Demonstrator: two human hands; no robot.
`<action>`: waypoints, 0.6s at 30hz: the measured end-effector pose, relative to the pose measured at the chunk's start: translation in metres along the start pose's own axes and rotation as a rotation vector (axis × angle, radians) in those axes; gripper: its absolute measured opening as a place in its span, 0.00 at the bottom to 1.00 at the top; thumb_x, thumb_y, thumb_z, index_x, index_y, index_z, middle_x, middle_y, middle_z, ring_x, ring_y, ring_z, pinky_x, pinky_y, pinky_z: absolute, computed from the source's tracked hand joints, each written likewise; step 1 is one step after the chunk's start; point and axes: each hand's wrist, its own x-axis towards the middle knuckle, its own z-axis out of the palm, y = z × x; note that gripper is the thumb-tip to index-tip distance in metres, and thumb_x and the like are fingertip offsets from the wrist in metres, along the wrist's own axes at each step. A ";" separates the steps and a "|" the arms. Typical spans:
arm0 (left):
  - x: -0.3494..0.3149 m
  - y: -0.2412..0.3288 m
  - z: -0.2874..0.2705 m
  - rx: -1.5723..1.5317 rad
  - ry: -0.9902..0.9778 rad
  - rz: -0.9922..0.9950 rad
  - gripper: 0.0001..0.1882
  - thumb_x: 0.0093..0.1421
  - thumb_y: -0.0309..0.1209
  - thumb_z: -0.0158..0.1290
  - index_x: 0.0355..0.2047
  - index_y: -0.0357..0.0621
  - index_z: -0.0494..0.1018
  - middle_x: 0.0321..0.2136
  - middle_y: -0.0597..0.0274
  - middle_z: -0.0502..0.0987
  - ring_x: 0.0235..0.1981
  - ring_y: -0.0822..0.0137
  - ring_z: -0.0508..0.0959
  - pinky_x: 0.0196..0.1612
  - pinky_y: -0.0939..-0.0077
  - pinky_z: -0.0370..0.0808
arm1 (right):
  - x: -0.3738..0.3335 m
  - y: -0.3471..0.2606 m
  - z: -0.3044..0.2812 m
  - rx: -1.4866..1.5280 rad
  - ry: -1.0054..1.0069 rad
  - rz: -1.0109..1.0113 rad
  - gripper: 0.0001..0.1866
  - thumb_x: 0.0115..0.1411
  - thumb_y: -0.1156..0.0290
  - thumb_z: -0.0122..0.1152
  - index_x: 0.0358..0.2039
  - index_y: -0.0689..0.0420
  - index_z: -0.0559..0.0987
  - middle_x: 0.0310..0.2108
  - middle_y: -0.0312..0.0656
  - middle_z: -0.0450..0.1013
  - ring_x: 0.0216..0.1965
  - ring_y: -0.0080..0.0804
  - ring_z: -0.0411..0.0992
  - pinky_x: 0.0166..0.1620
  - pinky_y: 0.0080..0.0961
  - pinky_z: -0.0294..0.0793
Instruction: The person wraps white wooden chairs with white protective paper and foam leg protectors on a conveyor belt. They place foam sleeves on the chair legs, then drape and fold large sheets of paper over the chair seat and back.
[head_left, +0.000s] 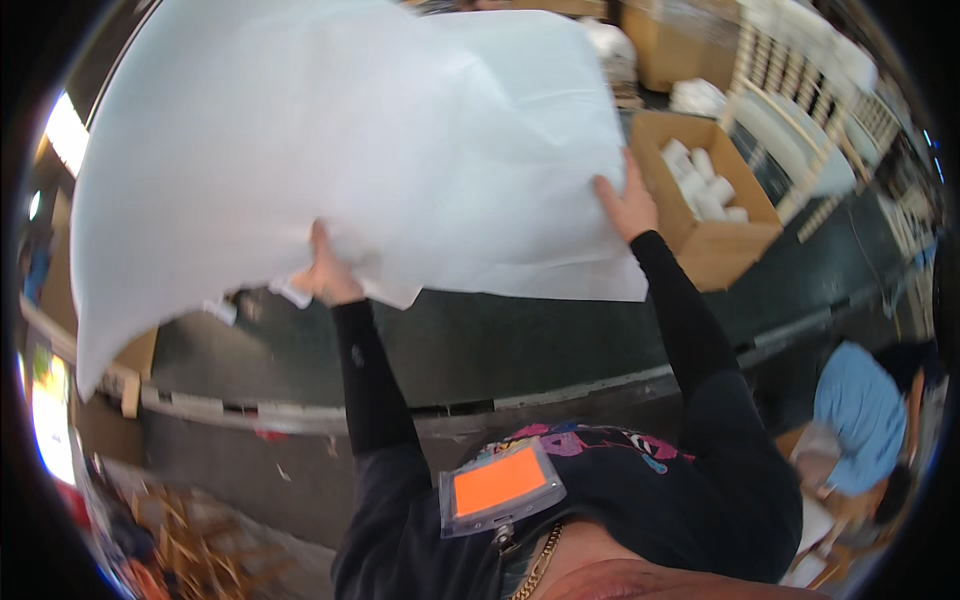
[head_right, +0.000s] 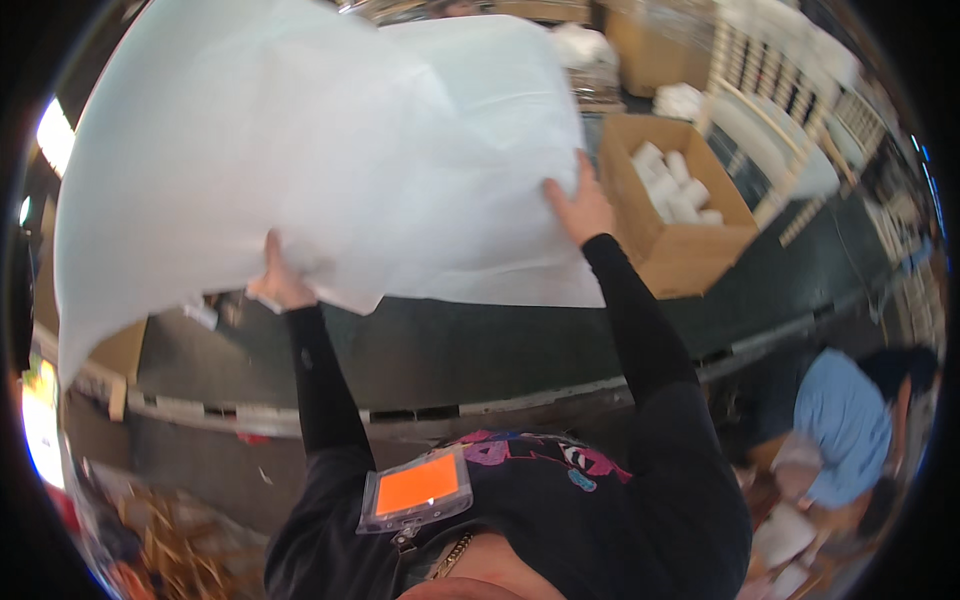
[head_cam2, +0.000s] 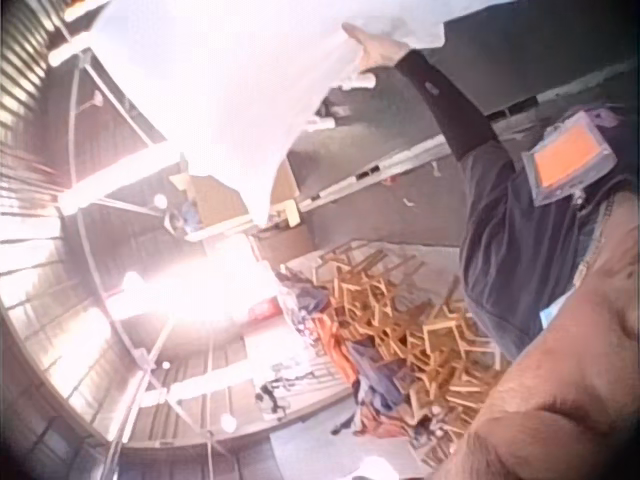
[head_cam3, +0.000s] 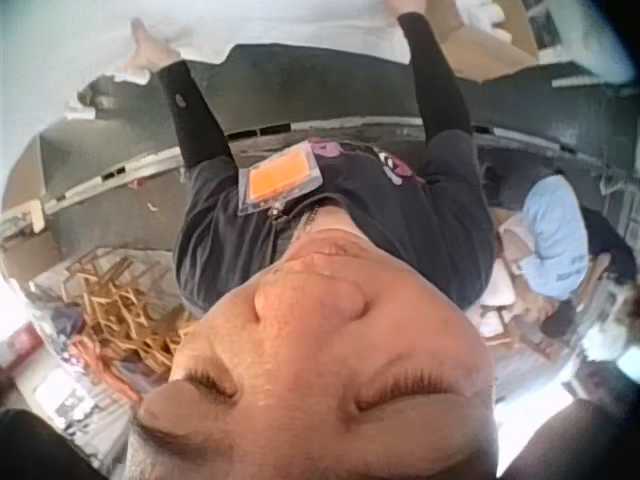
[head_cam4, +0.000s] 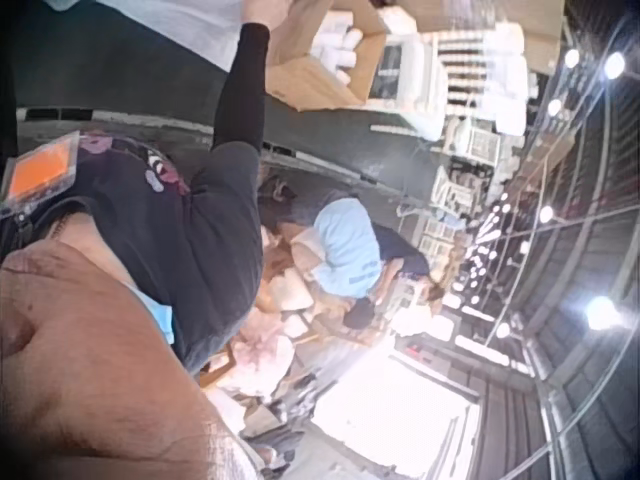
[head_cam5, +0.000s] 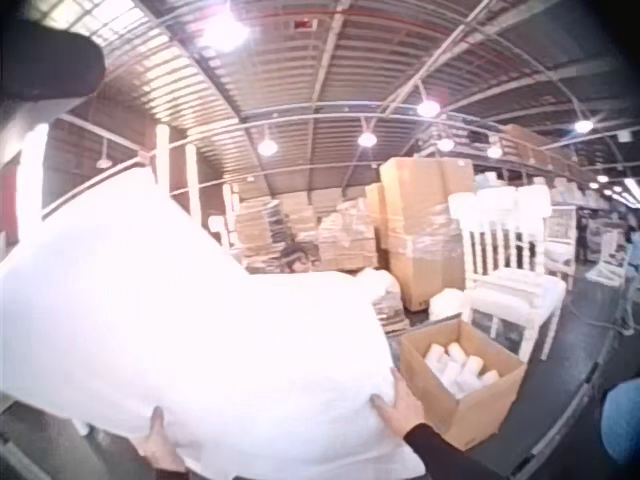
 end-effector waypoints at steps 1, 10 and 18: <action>0.000 -0.002 0.003 0.016 -0.005 0.053 0.15 0.54 0.23 0.65 0.40 0.25 0.76 0.41 0.53 0.80 0.36 0.65 0.79 0.41 0.68 0.79 | 0.001 0.005 -0.001 -0.011 0.047 -0.067 0.45 0.58 0.41 0.55 0.69 0.53 0.54 0.61 0.58 0.64 0.60 0.54 0.65 0.60 0.42 0.65; 0.005 0.009 0.013 0.157 -0.057 0.193 0.12 0.54 0.25 0.64 0.36 0.30 0.78 0.34 0.58 0.82 0.34 0.68 0.80 0.41 0.71 0.75 | 0.031 -0.008 0.010 -0.176 0.161 -0.359 0.38 0.63 0.45 0.51 0.70 0.44 0.54 0.68 0.63 0.48 0.66 0.65 0.51 0.65 0.51 0.55; 0.011 0.012 0.018 0.164 -0.065 0.190 0.09 0.54 0.24 0.63 0.34 0.31 0.78 0.31 0.58 0.82 0.33 0.69 0.81 0.40 0.73 0.75 | 0.033 -0.033 0.032 -0.378 0.052 -0.217 0.34 0.64 0.40 0.45 0.69 0.31 0.55 0.71 0.53 0.47 0.66 0.67 0.52 0.64 0.53 0.59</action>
